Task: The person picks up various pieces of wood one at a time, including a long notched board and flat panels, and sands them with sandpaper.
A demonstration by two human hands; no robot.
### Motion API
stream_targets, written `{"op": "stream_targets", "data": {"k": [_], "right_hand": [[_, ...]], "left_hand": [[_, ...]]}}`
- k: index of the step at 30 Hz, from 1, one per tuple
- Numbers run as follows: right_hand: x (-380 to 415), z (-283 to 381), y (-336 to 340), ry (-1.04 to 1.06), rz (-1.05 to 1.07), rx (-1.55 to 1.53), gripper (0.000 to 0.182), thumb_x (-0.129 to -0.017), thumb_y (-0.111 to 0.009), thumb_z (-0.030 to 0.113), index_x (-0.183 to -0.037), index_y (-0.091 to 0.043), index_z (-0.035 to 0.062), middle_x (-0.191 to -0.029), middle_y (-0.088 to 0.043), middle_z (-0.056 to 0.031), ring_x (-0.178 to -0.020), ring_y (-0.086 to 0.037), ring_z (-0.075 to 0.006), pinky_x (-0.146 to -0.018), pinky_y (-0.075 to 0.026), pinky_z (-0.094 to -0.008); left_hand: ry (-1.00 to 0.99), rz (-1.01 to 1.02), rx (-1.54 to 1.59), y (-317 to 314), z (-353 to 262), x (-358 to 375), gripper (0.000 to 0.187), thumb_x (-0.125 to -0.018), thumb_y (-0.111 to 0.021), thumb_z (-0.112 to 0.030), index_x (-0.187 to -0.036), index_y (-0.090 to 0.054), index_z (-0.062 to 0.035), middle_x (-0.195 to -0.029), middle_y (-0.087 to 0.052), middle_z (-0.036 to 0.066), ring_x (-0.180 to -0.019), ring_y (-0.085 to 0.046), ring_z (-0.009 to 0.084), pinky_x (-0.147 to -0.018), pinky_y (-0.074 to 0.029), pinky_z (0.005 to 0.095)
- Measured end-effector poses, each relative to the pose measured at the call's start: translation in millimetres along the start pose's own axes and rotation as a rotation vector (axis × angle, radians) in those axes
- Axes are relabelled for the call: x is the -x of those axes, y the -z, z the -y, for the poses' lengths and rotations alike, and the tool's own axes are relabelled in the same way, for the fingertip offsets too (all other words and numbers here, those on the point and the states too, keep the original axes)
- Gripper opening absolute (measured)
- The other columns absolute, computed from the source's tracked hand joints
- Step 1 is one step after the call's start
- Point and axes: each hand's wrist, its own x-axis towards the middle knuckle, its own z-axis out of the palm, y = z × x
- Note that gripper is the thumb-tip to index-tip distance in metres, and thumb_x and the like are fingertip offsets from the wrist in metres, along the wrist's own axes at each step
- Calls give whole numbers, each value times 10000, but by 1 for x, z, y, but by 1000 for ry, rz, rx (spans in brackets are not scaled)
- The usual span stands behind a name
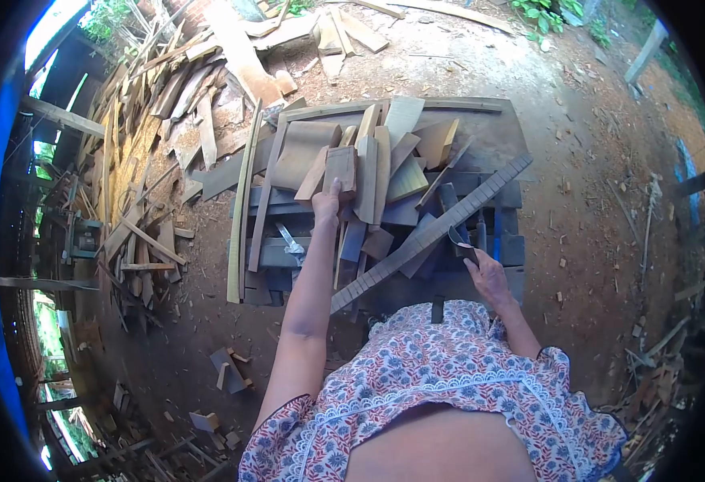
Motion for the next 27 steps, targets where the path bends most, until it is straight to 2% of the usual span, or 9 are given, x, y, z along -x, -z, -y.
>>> {"op": "stream_targets", "data": {"k": [1,3,6,11,13,14,16,22,27], "right_hand": [[1,-3,0,-11,-13,21,336,-911,-561,110,-1241,-552,49,-1156,-610,-182,-1069,-585,-365,-885,-484,-383],[5,-3,7,-22,-34,28,330,-913,-556,102,-1239,-553,52,-1161,-608,-176,-1080,-582,-358,-895,-481,-380],[7,-19,9,36,-114,-13,323,-915,-546,79,-1238,-555,66,-1173,-605,-162,-1099,-577,-341,-912,-475,-378],[6,-43,20,28,-264,-2,344,-909,-540,42,-1247,-553,104,-1188,-597,-129,-1104,-577,-321,-921,-474,-382],[2,-45,22,15,-267,7,349,-908,-540,42,-1251,-550,106,-1189,-597,-125,-1104,-578,-318,-920,-475,-380],[0,-44,24,12,-269,18,354,-906,-540,42,-1254,-548,107,-1190,-597,-122,-1104,-578,-315,-919,-475,-378],[-5,-36,26,19,-251,26,352,-906,-541,42,-1253,-550,105,-1193,-598,-120,-1105,-579,-312,-918,-477,-376],[-24,9,12,119,-145,-87,313,-904,-548,47,-1211,-586,87,-1204,-604,-118,-1119,-582,-286,-950,-474,-368],[-39,72,-12,512,48,-92,401,-805,-619,7,-1201,-593,65,-1237,-580,-148,-1178,-548,-288,-1011,-443,-364]], "left_hand": [[1,0,-1,-1,6,-6,516,-837,-717,-300,-1161,-556,67,-1033,-644,179,-905,-651,293,-772,-539,388],[-380,-328,-703,-8,13,-12,537,-817,-724,-250,-1198,-508,61,-1117,-565,235,-1065,-555,365,-909,-462,428],[-567,-488,-780,-23,-3,8,604,-784,-740,-265,-1243,-468,19,-1177,-497,235,-1068,-520,396,-925,-426,451],[-676,-187,-693,-35,-57,99,641,-810,-707,-154,-1333,-370,1,-1199,-445,219,-1134,-469,352,-976,-394,420],[-748,26,-658,-46,-47,138,659,-820,-696,-132,-1368,-351,-7,-1215,-451,196,-1147,-474,332,-975,-397,400],[-593,107,-566,-51,-34,152,712,-795,-722,-68,-1392,-336,-29,-1295,-440,165,-1240,-428,287,-1017,-374,398],[-722,187,-770,-61,-10,170,760,-779,-727,-50,-1412,-308,-39,-1278,-465,175,-1215,-468,303,-1021,-384,381],[-652,168,-768,-64,37,180,874,-725,-758,-25,-1438,-253,-50,-1257,-484,188,-1185,-496,331,-1014,-401,391],[-677,175,-641,-57,43,179,782,-733,-709,8,-1395,-297,-43,-1252,-494,176,-1154,-525,344,-953,-457,380]]}}
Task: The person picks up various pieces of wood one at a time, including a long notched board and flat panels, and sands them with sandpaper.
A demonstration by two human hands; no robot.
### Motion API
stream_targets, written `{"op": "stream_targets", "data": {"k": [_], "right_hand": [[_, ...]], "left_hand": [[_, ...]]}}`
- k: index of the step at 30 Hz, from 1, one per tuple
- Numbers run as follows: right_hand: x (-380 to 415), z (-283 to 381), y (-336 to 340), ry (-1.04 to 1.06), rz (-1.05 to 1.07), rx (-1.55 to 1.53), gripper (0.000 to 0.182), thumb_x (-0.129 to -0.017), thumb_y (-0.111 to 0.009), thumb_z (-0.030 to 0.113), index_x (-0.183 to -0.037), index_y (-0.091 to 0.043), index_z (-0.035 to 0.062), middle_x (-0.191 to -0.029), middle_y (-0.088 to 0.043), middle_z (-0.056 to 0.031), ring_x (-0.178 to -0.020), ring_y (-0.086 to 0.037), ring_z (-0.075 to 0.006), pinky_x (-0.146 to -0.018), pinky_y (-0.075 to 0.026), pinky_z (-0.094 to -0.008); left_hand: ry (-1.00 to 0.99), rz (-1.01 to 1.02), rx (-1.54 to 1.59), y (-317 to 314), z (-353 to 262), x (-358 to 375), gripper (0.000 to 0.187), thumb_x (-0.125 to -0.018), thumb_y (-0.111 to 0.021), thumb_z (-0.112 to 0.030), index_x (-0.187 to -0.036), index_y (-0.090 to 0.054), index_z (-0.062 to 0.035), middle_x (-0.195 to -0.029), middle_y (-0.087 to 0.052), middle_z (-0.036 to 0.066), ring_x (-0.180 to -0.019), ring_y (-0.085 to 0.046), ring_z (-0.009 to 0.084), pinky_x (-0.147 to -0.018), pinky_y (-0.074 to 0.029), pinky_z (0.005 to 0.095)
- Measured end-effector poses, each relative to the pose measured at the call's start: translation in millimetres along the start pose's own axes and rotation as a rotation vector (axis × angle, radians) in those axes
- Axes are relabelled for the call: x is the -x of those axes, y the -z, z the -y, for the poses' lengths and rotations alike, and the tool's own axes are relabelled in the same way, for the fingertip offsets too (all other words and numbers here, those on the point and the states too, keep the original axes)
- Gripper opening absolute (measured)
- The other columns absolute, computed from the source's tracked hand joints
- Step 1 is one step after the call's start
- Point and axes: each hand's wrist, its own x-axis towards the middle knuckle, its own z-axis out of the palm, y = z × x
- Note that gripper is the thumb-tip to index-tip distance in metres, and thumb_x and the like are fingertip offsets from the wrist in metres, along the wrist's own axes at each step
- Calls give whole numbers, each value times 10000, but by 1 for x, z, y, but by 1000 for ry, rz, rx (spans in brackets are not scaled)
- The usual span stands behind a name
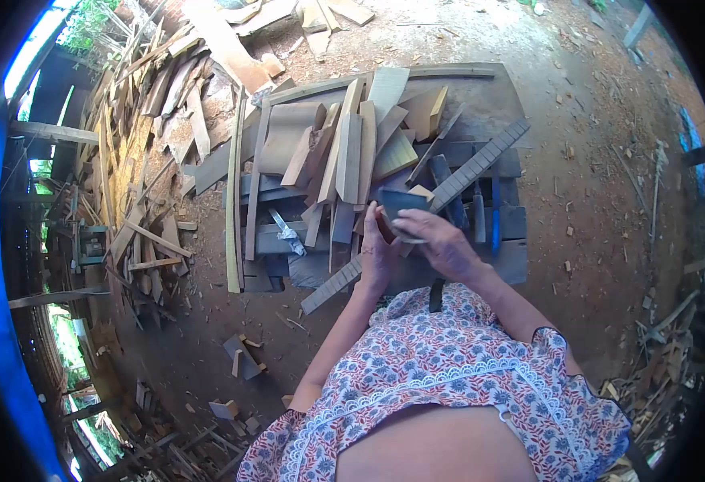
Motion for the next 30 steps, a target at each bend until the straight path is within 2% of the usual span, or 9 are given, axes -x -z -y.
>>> {"op": "stream_targets", "data": {"k": [5,10,15,17,19,23,25,28,30], "right_hand": [[-4,-25,-11,88,95,106,412,-787,-570,-46,-1186,-598,55,-1251,-576,-152,-1199,-532,-297,-1048,-409,-375],[-1,-126,-3,-196,114,322,439,-798,-454,-72,-1196,-593,51,-1244,-578,-183,-1187,-541,-306,-1056,-407,-384],[-5,-49,-4,-37,45,266,420,-799,-484,-65,-1186,-598,51,-1234,-588,-173,-1193,-538,-303,-1051,-408,-388],[-1,-28,-11,112,156,132,419,-807,-486,-65,-1192,-598,57,-1234,-588,-173,-1200,-534,-299,-1054,-405,-387],[0,-54,-12,123,123,120,413,-820,-488,-58,-1202,-593,57,-1231,-588,-176,-1205,-528,-305,-1056,-403,-385],[6,-125,-3,-226,84,228,424,-810,-482,-75,-1206,-584,38,-1220,-594,-181,-1197,-530,-322,-1056,-404,-381],[-1,-89,4,-216,59,230,457,-790,-477,-97,-1215,-579,36,-1243,-581,-178,-1202,-527,-320,-1057,-404,-384],[-5,-33,5,35,135,148,444,-809,-481,-59,-1227,-576,56,-1281,-560,-165,-1196,-532,-324,-1055,-404,-398],[-1,-46,0,50,94,114,445,-809,-477,-62,-1227,-577,57,-1278,-562,-168,-1199,-531,-319,-1057,-402,-397]], "left_hand": [[-49,146,-15,5,7,-3,680,-708,-730,12,-1279,-365,-34,-1267,-482,175,-1206,-483,344,-1014,-417,396],[6,16,-79,2,-3,6,643,-740,-746,-39,-1284,-405,-27,-1266,-488,188,-1193,-494,325,-1022,-397,382],[115,47,-127,2,-7,8,614,-771,-731,-62,-1286,-398,-34,-1213,-524,187,-1156,-529,313,-985,-425,383],[137,77,100,-1,-3,7,636,-761,-730,-43,-1286,-370,-33,-1158,-547,196,-1077,-571,364,-883,-481,408],[166,50,121,1,-13,5,615,-775,-716,-42,-1286,-373,-42,-1127,-561,204,-1033,-596,363,-852,-491,407],[191,88,-74,5,-19,1,610,-795,-709,-85,-1302,-370,-67,-1160,-550,216,-1063,-581,367,-871,-485,418],[134,114,-100,1,-15,3,620,-792,-712,-91,-1309,-370,-62,-1183,-543,218,-1086,-562,373,-897,-473,430],[132,62,-86,-5,-17,2,629,-769,-732,-63,-1303,-399,-82,-1157,-573,190,-1088,-583,333,-882,-475,412],[114,65,-94,-4,-18,-1,630,-762,-727,-50,-1303,-405,-80,-1150,-576,188,-1078,-585,335,-890,-474,412]]}}
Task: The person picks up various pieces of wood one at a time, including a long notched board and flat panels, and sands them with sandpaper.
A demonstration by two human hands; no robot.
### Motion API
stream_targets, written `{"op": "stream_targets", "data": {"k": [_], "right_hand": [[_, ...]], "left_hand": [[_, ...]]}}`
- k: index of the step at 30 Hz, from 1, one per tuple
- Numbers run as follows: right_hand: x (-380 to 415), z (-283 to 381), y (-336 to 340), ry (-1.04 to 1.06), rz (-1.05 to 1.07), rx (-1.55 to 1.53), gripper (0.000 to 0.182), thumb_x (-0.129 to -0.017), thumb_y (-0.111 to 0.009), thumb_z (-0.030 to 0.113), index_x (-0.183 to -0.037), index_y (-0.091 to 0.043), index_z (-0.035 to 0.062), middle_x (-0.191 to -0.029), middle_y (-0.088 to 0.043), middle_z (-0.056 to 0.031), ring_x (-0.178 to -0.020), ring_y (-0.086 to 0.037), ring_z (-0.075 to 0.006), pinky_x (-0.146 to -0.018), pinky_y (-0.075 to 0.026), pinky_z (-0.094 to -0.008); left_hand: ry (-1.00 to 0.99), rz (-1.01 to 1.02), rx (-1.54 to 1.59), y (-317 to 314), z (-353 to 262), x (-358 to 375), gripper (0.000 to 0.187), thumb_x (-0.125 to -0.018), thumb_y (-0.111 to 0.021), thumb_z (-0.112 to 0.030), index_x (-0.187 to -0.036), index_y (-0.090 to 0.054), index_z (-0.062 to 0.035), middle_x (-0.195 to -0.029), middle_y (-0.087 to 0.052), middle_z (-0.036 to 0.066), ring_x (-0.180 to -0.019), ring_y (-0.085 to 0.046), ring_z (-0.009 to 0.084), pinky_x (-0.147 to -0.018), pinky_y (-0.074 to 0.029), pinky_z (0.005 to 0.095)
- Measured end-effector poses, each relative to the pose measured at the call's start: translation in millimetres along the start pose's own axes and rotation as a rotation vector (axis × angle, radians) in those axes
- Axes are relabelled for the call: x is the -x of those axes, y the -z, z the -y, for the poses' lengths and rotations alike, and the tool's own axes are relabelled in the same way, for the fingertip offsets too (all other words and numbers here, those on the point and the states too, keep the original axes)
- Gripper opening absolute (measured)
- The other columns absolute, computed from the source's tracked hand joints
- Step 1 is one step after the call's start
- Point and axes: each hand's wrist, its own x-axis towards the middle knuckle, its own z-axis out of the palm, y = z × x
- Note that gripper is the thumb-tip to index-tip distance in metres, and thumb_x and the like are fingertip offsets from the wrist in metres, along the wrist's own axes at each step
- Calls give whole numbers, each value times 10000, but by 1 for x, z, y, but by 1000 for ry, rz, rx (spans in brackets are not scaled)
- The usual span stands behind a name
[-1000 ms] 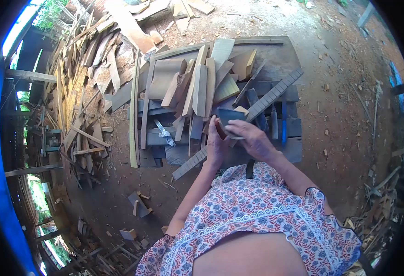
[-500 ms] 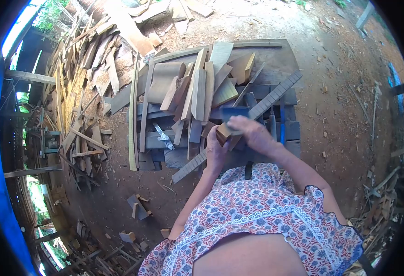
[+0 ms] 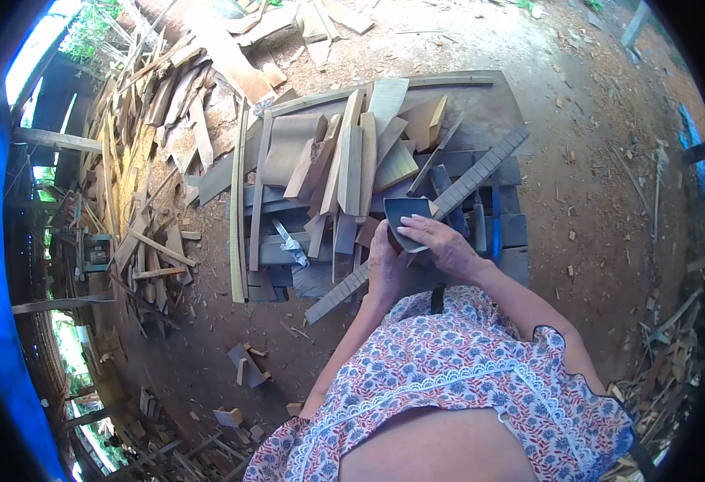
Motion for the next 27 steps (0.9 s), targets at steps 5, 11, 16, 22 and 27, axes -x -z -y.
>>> {"op": "stream_targets", "data": {"k": [5,11,16,22,27], "right_hand": [[19,-68,-11,-281,-28,69,453,-816,-473,-92,-1238,-561,45,-1283,-551,-181,-1233,-500,-310,-1064,-397,-398],[13,9,-5,-38,-69,24,484,-800,-483,-86,-1248,-562,79,-1260,-567,-177,-1195,-530,-331,-1042,-416,-399],[39,-51,-23,-276,-50,175,514,-816,-523,-76,-1304,-510,86,-1366,-479,-157,-1247,-476,-334,-1055,-394,-408],[56,-38,-17,-216,-32,190,561,-807,-540,-84,-1333,-487,104,-1371,-472,-148,-1263,-460,-323,-1063,-388,-397],[70,-26,-8,-223,-44,125,502,-828,-540,-55,-1305,-517,101,-1325,-517,-153,-1223,-498,-336,-1043,-410,-401]], "left_hand": [[9,40,35,5,-3,-2,635,-727,-715,-2,-1291,-433,-73,-1168,-553,181,-1112,-555,338,-935,-459,409],[-181,-28,-23,-4,10,9,692,-692,-717,20,-1315,-432,-74,-1266,-459,160,-1212,-453,339,-991,-414,415],[38,-10,35,8,-11,10,563,-858,-680,-189,-1360,-437,-120,-1254,-421,199,-1180,-454,333,-997,-395,393],[223,-26,282,-1,24,2,479,-921,-607,-328,-1334,-481,-119,-1248,-421,185,-1179,-451,310,-1024,-355,385],[239,-31,342,-2,31,8,594,-893,-650,-297,-1390,-396,-93,-1275,-431,171,-1222,-438,288,-1054,-341,378]]}}
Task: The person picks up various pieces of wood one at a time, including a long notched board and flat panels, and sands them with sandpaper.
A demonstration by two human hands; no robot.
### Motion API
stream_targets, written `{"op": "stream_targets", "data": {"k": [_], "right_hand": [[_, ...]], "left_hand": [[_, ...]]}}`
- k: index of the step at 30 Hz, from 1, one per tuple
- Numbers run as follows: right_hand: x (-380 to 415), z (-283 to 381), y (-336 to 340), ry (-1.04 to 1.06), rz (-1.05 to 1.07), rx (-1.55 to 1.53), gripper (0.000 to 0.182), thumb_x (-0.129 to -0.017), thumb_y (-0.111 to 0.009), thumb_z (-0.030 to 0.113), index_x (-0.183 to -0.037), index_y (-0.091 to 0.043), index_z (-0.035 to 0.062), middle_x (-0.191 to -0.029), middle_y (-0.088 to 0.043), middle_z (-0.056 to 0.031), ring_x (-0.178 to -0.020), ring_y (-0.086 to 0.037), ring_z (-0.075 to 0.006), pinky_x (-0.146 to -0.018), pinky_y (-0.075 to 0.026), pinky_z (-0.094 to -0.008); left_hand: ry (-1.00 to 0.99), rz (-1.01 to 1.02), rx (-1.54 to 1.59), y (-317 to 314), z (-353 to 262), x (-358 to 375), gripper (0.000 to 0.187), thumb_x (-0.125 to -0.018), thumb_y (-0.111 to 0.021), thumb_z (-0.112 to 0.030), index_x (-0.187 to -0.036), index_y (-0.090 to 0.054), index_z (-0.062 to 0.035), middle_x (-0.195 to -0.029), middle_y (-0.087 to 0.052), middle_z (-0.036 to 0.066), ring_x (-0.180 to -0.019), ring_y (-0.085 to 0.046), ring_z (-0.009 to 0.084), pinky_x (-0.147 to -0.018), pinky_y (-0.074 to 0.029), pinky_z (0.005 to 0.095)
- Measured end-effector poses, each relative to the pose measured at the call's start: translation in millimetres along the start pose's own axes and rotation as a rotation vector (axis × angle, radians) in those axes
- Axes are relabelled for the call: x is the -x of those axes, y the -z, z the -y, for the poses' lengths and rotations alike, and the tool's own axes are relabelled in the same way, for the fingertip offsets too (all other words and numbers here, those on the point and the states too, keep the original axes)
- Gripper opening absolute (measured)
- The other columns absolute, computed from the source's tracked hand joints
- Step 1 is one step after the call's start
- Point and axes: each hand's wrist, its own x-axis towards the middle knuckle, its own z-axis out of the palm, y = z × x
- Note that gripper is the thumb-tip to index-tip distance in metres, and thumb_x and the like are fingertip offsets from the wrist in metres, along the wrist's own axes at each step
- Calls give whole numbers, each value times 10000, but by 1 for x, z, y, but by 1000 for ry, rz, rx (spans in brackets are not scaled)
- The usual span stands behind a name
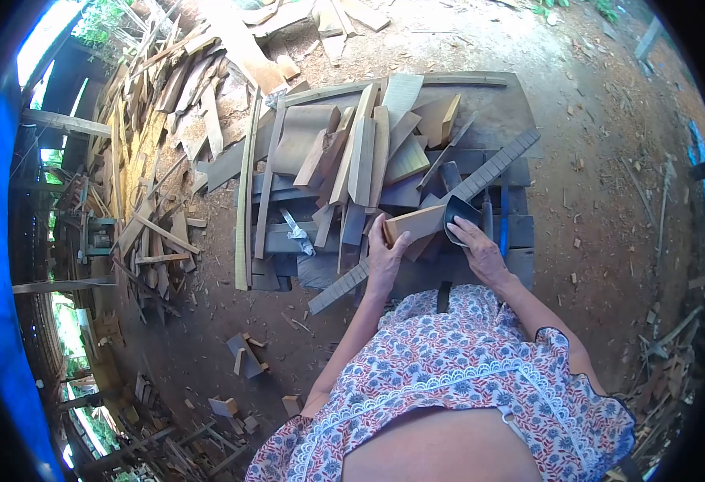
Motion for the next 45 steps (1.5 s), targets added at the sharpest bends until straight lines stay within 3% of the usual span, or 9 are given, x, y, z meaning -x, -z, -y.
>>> {"op": "stream_targets", "data": {"k": [5,9,15,20,25,30,35,40,45], "right_hand": [[0,9,4,-54,-6,-191,439,-890,-528,-18,-1315,-504,91,-1345,-500,-152,-1249,-482,-312,-1059,-391,-374],[-9,16,3,-119,-100,-221,383,-912,-526,25,-1290,-533,92,-1315,-525,-156,-1227,-504,-306,-1044,-407,-371],[-28,62,18,4,-13,-342,407,-871,-576,27,-1267,-560,120,-1292,-544,-161,-1201,-528,-312,-1026,-430,-377],[-35,49,-6,186,81,-174,489,-799,-540,-73,-1240,-586,133,-1298,-547,-168,-1194,-534,-325,-1027,-435,-392],[-44,19,-15,-107,113,-96,454,-815,-481,-58,-1222,-598,106,-1263,-561,-206,-1163,-556,-322,-1034,-422,-378],[-48,44,-11,137,105,-135,446,-826,-467,-42,-1224,-594,115,-1264,-567,-182,-1158,-558,-322,-1003,-449,-388],[-50,15,-18,-114,202,-5,459,-811,-522,-45,-1238,-582,115,-1284,-556,-169,-1187,-539,-316,-1032,-427,-377],[-36,45,-11,305,149,-57,505,-777,-516,-71,-1235,-582,130,-1280,-561,-152,-1170,-550,-314,-990,-457,-384],[-42,-9,-11,-23,143,60,467,-818,-516,-46,-1254,-563,114,-1279,-562,-161,-1172,-542,-324,-1027,-423,-392]], "left_hand": [[249,203,342,20,7,-5,717,-828,-726,-245,-1409,-349,-63,-1389,-351,141,-1259,-427,269,-1042,-391,362],[199,251,313,17,-10,5,753,-804,-738,-166,-1418,-318,-52,-1375,-351,138,-1252,-431,269,-1009,-443,365],[-317,56,-109,9,-15,16,995,-674,-773,14,-1460,-168,-65,-1336,-347,164,-1254,-431,314,-961,-488,371],[-229,66,5,2,15,20,1039,-666,-774,7,-1468,-115,-29,-1337,-368,183,-1283,-393,313,-1002,-430,382],[-344,41,-335,7,-18,27,1063,-670,-796,-11,-1473,-99,-32,-1355,-370,183,-1265,-418,307,-993,-436,382],[-282,37,-328,6,-10,34,1050,-662,-794,-44,-1469,-123,-34,-1345,-361,196,-1268,-398,351,-1045,-375,407],[-291,78,-419,13,-11,40,1001,-716,-756,-71,-1472,-100,-38,-1371,-304,222,-1247,-413,399,-1007,-423,420],[-352,2,-381,6,3,42,1022,-705,-754,-81,-1476,-85,-46,-1360,-290,224,-1262,-385,390,-1008,-423,418],[-229,31,-322,11,-17,38,1038,-687,-749,-42,-1476,-75,-42,-1358,-313,226,-1275,-372,373,-1039,-389,412]]}}
